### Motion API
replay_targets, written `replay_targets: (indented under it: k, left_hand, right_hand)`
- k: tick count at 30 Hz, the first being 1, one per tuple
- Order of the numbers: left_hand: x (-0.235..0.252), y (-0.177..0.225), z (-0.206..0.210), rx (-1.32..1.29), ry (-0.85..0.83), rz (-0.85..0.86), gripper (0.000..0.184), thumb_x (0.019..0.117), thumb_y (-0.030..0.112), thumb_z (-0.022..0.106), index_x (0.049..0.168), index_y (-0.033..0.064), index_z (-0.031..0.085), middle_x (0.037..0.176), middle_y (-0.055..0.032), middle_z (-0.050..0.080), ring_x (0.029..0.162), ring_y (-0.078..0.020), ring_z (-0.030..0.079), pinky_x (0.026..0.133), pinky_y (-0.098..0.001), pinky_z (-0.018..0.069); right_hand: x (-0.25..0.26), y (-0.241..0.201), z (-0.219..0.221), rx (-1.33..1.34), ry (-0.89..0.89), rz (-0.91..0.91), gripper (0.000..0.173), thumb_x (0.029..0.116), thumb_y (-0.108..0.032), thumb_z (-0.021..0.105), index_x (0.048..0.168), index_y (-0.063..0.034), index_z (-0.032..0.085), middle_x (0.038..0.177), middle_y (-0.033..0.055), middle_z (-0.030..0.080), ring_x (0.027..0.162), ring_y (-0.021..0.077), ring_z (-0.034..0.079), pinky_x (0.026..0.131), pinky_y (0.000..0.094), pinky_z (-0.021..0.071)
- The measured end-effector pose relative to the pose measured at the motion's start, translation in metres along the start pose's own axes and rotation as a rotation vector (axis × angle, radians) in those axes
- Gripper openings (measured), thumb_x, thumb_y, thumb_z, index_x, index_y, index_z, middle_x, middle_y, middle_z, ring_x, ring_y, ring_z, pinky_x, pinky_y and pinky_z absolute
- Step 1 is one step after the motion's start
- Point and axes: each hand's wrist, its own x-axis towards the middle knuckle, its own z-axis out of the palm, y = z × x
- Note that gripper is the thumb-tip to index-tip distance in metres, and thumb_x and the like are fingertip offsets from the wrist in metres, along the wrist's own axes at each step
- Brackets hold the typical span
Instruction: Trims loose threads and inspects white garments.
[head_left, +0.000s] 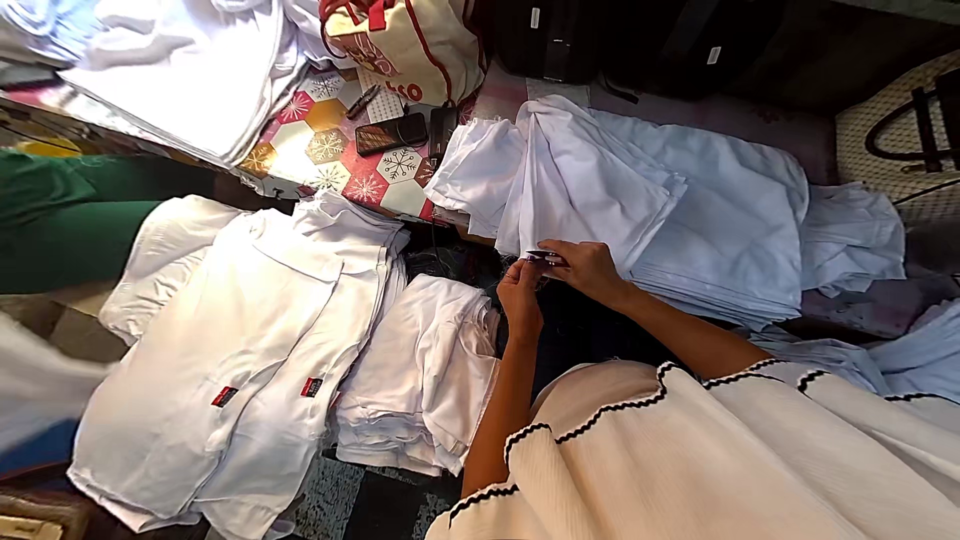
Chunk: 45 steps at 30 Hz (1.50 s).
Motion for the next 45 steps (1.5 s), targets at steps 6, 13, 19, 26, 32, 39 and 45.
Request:
replay_targets:
  k: [6, 13, 19, 26, 32, 39, 45]
  left_hand:
    - [0.015, -0.011, -0.016, 0.732, 0.083, 0.722, 0.036, 0.0899, 0.007, 0.074, 0.122, -0.0073, 0.065, 0.13, -0.0246, 0.057, 0.117, -0.0279, 0.06, 0.095, -0.0354, 0.0542]
    - [0.049, 0.011, -0.033, 0.098, -0.31, 0.116, 0.018, 0.0988, -0.003, 0.054, 0.112, 0.0046, 0.064, 0.098, -0.0003, 0.071, 0.089, -0.0084, 0.067, 0.084, -0.0308, 0.0568]
    - [0.055, 0.002, -0.028, -0.085, -0.32, 0.086, 0.038, 0.1041, 0.019, 0.052, 0.141, 0.012, 0.045, 0.111, -0.0029, 0.07, 0.099, -0.0137, 0.069, 0.09, -0.0363, 0.0573]
    - [0.052, 0.013, -0.027, 0.161, -0.192, 0.354, 0.011, 0.0928, 0.003, 0.072, 0.101, 0.0019, 0.077, 0.094, -0.0048, 0.077, 0.083, -0.0106, 0.071, 0.079, -0.0301, 0.0596]
    - [0.044, 0.017, -0.062, 0.391, -0.05, 0.432, 0.01, 0.0973, -0.001, 0.059, 0.098, -0.0052, 0.069, 0.075, -0.0036, 0.072, 0.068, -0.0092, 0.07, 0.071, -0.028, 0.0616]
    - [0.044, 0.03, -0.046, 0.751, -0.163, 0.676, 0.042, 0.0929, 0.004, 0.072, 0.133, -0.0058, 0.063, 0.123, -0.0221, 0.068, 0.093, -0.023, 0.073, 0.082, -0.0368, 0.0617]
    - [0.048, 0.033, -0.056, 0.921, -0.128, 0.602, 0.014, 0.0982, 0.002, 0.062, 0.102, -0.0064, 0.073, 0.091, -0.0172, 0.071, 0.073, -0.021, 0.07, 0.073, -0.0375, 0.0608]
  right_hand:
    - [0.027, -0.002, -0.008, 0.175, -0.082, 0.085, 0.019, 0.0921, -0.007, 0.069, 0.109, -0.0063, 0.079, 0.097, 0.0123, 0.078, 0.081, 0.0287, 0.074, 0.072, 0.0532, 0.0579]
    - [0.085, 0.001, -0.043, 0.845, -0.491, 0.655, 0.014, 0.1019, -0.012, 0.06, 0.092, -0.0031, 0.064, 0.059, -0.0068, 0.044, 0.049, -0.0002, 0.037, 0.048, 0.0179, 0.0325]
    - [0.1, 0.014, -0.024, 1.215, -0.632, 0.953, 0.031, 0.1018, -0.011, 0.053, 0.072, -0.0164, 0.051, 0.048, -0.011, 0.034, 0.039, -0.0009, 0.03, 0.04, 0.0157, 0.0303]
    - [0.105, 0.01, -0.021, 1.202, -0.68, 0.911, 0.029, 0.1013, -0.009, 0.054, 0.072, -0.0145, 0.052, 0.048, -0.0101, 0.035, 0.039, -0.0009, 0.032, 0.04, 0.0156, 0.0303]
    - [0.105, 0.01, -0.011, 1.19, -0.701, 0.93, 0.029, 0.1016, -0.011, 0.055, 0.073, -0.0147, 0.05, 0.048, -0.0098, 0.034, 0.039, -0.0006, 0.031, 0.04, 0.016, 0.0288]
    - [0.106, 0.0, -0.005, 1.123, -0.688, 0.953, 0.03, 0.1033, -0.014, 0.056, 0.074, -0.0144, 0.049, 0.049, -0.0094, 0.035, 0.039, 0.0002, 0.032, 0.04, 0.0164, 0.03]
    - [0.101, -0.011, -0.024, 0.871, -0.602, 0.828, 0.039, 0.1106, -0.04, 0.044, 0.092, -0.0094, 0.059, 0.056, -0.0086, 0.037, 0.044, 0.0026, 0.034, 0.045, 0.0194, 0.032]
